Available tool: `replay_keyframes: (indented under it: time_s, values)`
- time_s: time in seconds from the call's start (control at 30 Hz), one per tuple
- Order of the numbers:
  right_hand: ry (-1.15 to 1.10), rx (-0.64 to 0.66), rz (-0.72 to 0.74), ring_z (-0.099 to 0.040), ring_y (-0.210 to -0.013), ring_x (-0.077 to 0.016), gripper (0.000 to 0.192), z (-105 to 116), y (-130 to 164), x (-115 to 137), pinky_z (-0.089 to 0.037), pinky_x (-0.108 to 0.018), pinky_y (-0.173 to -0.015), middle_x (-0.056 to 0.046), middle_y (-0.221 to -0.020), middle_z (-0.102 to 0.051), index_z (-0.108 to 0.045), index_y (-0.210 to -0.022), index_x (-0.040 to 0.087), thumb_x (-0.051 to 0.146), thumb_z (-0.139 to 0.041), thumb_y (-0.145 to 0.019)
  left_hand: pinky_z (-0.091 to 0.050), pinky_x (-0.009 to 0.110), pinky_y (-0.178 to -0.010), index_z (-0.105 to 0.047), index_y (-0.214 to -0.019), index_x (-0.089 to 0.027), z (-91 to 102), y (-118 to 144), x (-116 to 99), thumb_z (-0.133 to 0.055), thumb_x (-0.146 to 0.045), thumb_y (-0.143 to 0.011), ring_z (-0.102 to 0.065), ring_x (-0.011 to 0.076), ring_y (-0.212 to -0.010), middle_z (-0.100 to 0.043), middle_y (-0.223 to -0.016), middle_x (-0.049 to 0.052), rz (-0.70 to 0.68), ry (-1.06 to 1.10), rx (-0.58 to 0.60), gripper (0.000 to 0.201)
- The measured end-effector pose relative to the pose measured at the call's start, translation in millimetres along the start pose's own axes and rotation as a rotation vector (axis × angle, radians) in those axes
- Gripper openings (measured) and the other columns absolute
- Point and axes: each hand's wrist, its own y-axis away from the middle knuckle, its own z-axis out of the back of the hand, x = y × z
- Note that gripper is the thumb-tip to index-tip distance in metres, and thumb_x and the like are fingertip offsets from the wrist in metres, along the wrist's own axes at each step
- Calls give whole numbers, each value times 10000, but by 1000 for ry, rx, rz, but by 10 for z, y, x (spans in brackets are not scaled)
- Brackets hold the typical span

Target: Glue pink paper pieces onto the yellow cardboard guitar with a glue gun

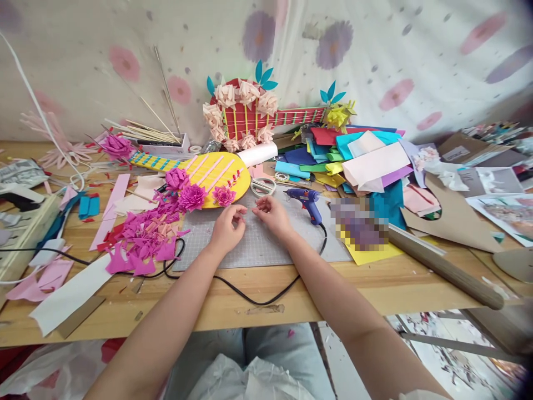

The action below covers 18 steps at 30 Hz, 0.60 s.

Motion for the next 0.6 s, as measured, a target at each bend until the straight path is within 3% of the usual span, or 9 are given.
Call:
replay_keyframes:
  time_s: [0.1,0.2,0.4,0.53,0.6]
  values:
    - [9,-88,42,-562,-661,-120,201,2,25,-68,-438,-254,-634,12,-758,-621,-516,-856,204,325,-596,-717,-468,334,-869,-592,-916,-196,151,-55,-46,-477,-95,-766,-617,172,-908,-674,-912,51,-222,-197,-217,214]
    - [99,-126,51,-566,-656,-117,162,44,34,-67,-437,-255,-638,6,-794,-650,-534,-871,207,306,-568,-748,-445,351,-903,-616,-986,-191,284,-134,8,-466,-149,-821,-616,189,-964,-691,-988,63,-275,-351,-256,227]
    - [264,-106,-3,-584,-633,-113,162,102,58,3,-424,-258,-642,18,-807,-684,-550,-907,217,267,-586,-757,-451,376,-810,-655,-937,-186,369,-145,141,-483,-174,-799,-634,236,-886,-711,-946,70,-100,-546,-289,221]
    - [253,-115,-26,-599,-645,-120,161,94,77,36,-426,-263,-652,18,-810,-699,-552,-897,219,273,-603,-754,-431,393,-807,-646,-895,-191,439,-113,124,-513,-180,-768,-628,243,-838,-707,-870,67,-57,-580,-331,184]
    - [212,-131,-29,-607,-657,-123,162,83,76,28,-433,-264,-657,15,-807,-702,-553,-882,218,286,-613,-747,-427,392,-812,-610,-967,-181,446,-92,87,-527,-192,-764,-623,229,-804,-689,-815,60,-10,-542,-398,220]
